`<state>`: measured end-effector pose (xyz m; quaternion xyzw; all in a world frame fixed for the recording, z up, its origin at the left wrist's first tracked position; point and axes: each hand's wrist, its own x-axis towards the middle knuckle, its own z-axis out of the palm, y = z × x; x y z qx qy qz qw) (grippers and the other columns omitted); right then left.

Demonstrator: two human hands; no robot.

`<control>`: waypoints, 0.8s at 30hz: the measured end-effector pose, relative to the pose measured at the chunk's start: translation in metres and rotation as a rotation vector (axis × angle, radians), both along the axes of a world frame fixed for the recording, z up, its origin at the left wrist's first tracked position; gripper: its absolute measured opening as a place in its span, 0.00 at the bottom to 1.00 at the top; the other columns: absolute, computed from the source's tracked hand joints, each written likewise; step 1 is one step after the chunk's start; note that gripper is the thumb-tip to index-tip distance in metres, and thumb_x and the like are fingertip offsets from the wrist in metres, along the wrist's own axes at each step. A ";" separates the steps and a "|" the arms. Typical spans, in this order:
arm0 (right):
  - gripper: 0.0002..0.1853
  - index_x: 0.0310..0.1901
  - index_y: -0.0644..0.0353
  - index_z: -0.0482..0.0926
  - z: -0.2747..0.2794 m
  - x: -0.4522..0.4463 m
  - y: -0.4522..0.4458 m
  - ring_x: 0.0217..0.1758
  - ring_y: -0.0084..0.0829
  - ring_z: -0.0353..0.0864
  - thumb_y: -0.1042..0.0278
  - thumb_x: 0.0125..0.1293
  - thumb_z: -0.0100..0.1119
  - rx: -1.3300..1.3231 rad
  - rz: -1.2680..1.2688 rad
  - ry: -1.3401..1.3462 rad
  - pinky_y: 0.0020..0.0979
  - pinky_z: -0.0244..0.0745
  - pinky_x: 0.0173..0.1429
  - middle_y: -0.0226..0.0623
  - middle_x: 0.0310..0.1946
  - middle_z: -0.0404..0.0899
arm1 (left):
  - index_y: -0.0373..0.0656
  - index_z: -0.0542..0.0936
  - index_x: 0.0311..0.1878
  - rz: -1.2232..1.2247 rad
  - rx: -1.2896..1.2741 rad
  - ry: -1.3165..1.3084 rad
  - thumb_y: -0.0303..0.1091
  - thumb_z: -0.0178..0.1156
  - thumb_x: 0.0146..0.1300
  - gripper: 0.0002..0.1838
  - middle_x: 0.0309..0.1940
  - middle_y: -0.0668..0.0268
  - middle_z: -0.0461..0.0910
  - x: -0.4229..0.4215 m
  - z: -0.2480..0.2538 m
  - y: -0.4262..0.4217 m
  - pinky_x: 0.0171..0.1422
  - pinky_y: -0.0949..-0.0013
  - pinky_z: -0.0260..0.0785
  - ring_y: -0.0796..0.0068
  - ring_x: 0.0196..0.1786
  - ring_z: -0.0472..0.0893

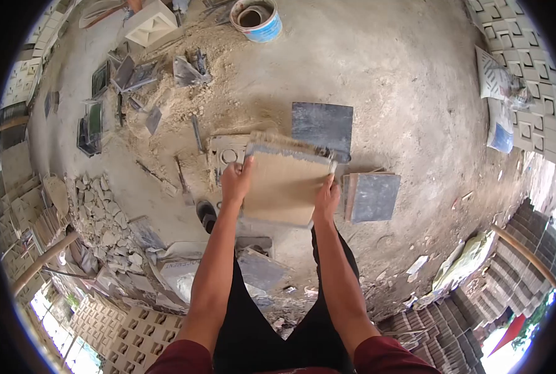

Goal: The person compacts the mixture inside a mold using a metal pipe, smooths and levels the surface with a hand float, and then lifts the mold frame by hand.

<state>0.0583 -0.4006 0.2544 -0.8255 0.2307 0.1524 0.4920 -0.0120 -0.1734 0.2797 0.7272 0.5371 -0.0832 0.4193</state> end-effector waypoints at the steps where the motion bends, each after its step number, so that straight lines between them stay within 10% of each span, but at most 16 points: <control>1: 0.31 0.27 0.69 0.70 0.007 0.023 -0.002 0.28 0.25 0.63 0.42 0.71 0.47 0.047 -0.012 -0.039 0.34 0.64 0.34 0.34 0.21 0.66 | 0.33 0.75 0.28 0.000 -0.006 -0.022 0.62 0.59 0.59 0.33 0.22 0.56 0.74 0.020 0.005 -0.006 0.36 0.61 0.66 0.64 0.28 0.74; 6: 0.30 0.25 0.68 0.68 -0.006 0.164 -0.018 0.27 0.24 0.58 0.43 0.70 0.48 0.095 0.036 -0.246 0.32 0.60 0.33 0.33 0.21 0.63 | 0.34 0.73 0.24 0.053 0.065 -0.308 0.64 0.58 0.58 0.34 0.18 0.56 0.73 0.129 -0.030 -0.033 0.36 0.57 0.66 0.57 0.26 0.74; 8: 0.29 0.26 0.68 0.68 -0.006 0.200 -0.019 0.27 0.24 0.58 0.45 0.70 0.49 0.072 0.078 -0.245 0.32 0.59 0.31 0.31 0.20 0.63 | 0.34 0.75 0.33 0.055 -0.092 -0.268 0.62 0.56 0.62 0.32 0.27 0.65 0.74 0.162 -0.027 -0.035 0.37 0.65 0.65 0.74 0.32 0.71; 12: 0.27 0.29 0.68 0.70 -0.027 0.247 -0.020 0.27 0.24 0.59 0.47 0.71 0.49 0.200 -0.029 -0.256 0.32 0.60 0.32 0.30 0.21 0.63 | 0.35 0.75 0.32 0.102 -0.011 -0.357 0.62 0.57 0.62 0.31 0.25 0.67 0.72 0.208 -0.059 -0.050 0.36 0.68 0.64 0.76 0.31 0.69; 24: 0.17 0.39 0.65 0.76 -0.063 0.261 -0.017 0.39 0.27 0.71 0.59 0.73 0.42 0.934 -0.503 -0.189 0.30 0.68 0.48 0.33 0.38 0.74 | 0.42 0.73 0.33 0.263 0.016 -0.869 0.44 0.59 0.68 0.15 0.24 0.76 0.69 0.202 -0.094 -0.080 0.31 0.78 0.57 0.89 0.27 0.64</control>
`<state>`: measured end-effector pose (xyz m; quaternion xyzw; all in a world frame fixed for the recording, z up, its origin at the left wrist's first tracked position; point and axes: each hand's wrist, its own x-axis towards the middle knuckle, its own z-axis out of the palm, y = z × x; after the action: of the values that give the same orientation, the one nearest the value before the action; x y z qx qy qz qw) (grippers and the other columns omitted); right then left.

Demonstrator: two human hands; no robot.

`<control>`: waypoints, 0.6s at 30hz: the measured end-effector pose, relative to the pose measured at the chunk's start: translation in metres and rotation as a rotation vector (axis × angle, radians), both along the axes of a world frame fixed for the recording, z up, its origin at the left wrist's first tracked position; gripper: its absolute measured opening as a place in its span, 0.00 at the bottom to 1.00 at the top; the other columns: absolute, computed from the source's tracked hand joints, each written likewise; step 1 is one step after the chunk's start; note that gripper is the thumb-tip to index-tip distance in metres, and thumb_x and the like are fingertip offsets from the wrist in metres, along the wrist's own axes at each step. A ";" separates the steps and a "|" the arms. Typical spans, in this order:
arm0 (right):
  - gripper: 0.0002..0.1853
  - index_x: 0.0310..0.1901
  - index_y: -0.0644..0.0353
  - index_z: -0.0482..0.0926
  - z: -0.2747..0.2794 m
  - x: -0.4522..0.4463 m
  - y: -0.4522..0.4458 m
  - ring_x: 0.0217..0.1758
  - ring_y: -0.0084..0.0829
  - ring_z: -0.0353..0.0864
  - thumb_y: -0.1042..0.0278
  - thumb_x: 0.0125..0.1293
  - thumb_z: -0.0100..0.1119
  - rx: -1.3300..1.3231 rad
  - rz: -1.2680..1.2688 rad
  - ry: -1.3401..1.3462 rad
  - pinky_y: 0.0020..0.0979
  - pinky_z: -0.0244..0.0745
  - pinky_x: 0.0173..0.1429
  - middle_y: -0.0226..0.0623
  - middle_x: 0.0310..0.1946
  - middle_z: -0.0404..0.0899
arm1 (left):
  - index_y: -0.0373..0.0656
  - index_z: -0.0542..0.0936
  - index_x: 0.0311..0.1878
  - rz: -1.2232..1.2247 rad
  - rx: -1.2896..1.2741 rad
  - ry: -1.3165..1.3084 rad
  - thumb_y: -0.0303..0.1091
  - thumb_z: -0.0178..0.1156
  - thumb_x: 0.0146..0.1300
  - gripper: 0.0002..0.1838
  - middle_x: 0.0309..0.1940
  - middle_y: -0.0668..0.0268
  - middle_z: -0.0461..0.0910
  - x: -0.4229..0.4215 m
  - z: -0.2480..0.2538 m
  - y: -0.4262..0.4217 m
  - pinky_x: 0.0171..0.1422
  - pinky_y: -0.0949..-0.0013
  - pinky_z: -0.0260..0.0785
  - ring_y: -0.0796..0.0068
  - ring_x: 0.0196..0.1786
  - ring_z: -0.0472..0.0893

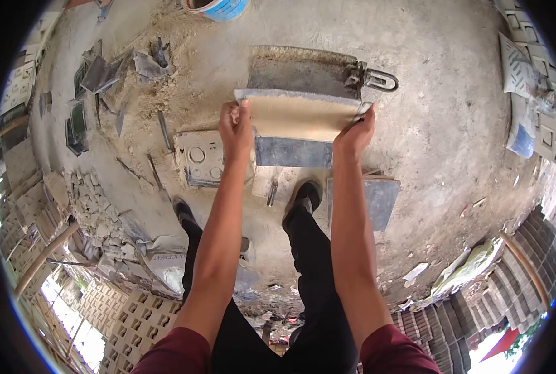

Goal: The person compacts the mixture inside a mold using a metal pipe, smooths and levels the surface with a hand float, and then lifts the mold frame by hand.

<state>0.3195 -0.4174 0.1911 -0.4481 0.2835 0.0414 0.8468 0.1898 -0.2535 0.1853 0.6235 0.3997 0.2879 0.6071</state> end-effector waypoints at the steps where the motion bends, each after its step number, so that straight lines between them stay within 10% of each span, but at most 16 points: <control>1: 0.16 0.38 0.64 0.75 -0.004 0.004 -0.001 0.39 0.26 0.71 0.61 0.72 0.42 -0.094 0.029 -0.028 0.30 0.69 0.47 0.33 0.37 0.74 | 0.42 0.73 0.33 0.000 -0.001 0.002 0.44 0.59 0.68 0.15 0.24 0.76 0.69 0.000 -0.002 0.002 0.31 0.78 0.57 0.89 0.27 0.64; 3: 0.13 0.34 0.62 0.74 -0.007 -0.013 -0.009 0.37 0.24 0.70 0.64 0.70 0.41 -0.198 0.042 -0.010 0.28 0.68 0.44 0.32 0.34 0.72 | 0.40 0.73 0.40 -0.101 -0.060 0.085 0.46 0.55 0.69 0.16 0.36 0.69 0.76 -0.019 -0.005 0.000 0.47 0.74 0.63 0.82 0.40 0.71; 10: 0.10 0.33 0.60 0.74 -0.021 -0.040 -0.030 0.31 0.22 0.72 0.66 0.66 0.44 -0.075 -0.003 -0.078 0.24 0.68 0.36 0.31 0.28 0.73 | 0.40 0.74 0.44 -0.144 -0.010 0.118 0.48 0.54 0.69 0.18 0.36 0.69 0.76 -0.050 0.004 -0.011 0.48 0.74 0.62 0.82 0.41 0.70; 14: 0.10 0.32 0.59 0.74 -0.034 -0.061 -0.047 0.31 0.24 0.74 0.65 0.64 0.44 -0.052 -0.105 0.133 0.24 0.70 0.33 0.31 0.28 0.72 | 0.39 0.73 0.50 -0.244 -0.089 0.318 0.65 0.48 0.66 0.33 0.38 0.68 0.73 -0.107 -0.030 -0.036 0.50 0.74 0.63 0.80 0.45 0.70; 16: 0.11 0.36 0.60 0.76 -0.051 -0.075 -0.057 0.37 0.26 0.76 0.63 0.64 0.45 0.077 -0.140 0.092 0.26 0.73 0.36 0.33 0.31 0.74 | 0.39 0.70 0.54 -0.132 -0.002 0.004 0.76 0.43 0.58 0.44 0.45 0.65 0.70 -0.104 -0.026 -0.064 0.53 0.71 0.64 0.76 0.50 0.69; 18: 0.27 0.58 0.60 0.73 -0.056 -0.088 -0.065 0.49 0.33 0.79 0.50 0.62 0.48 0.175 0.050 -0.099 0.35 0.76 0.51 0.42 0.54 0.75 | 0.40 0.69 0.57 -0.173 -0.009 0.063 0.83 0.34 0.52 0.52 0.55 0.62 0.68 -0.107 -0.027 -0.071 0.64 0.64 0.59 0.73 0.56 0.68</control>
<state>0.2320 -0.4828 0.1354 -0.3808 0.2252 0.0649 0.8945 0.0826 -0.3241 0.1585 0.6618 0.3647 0.2129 0.6195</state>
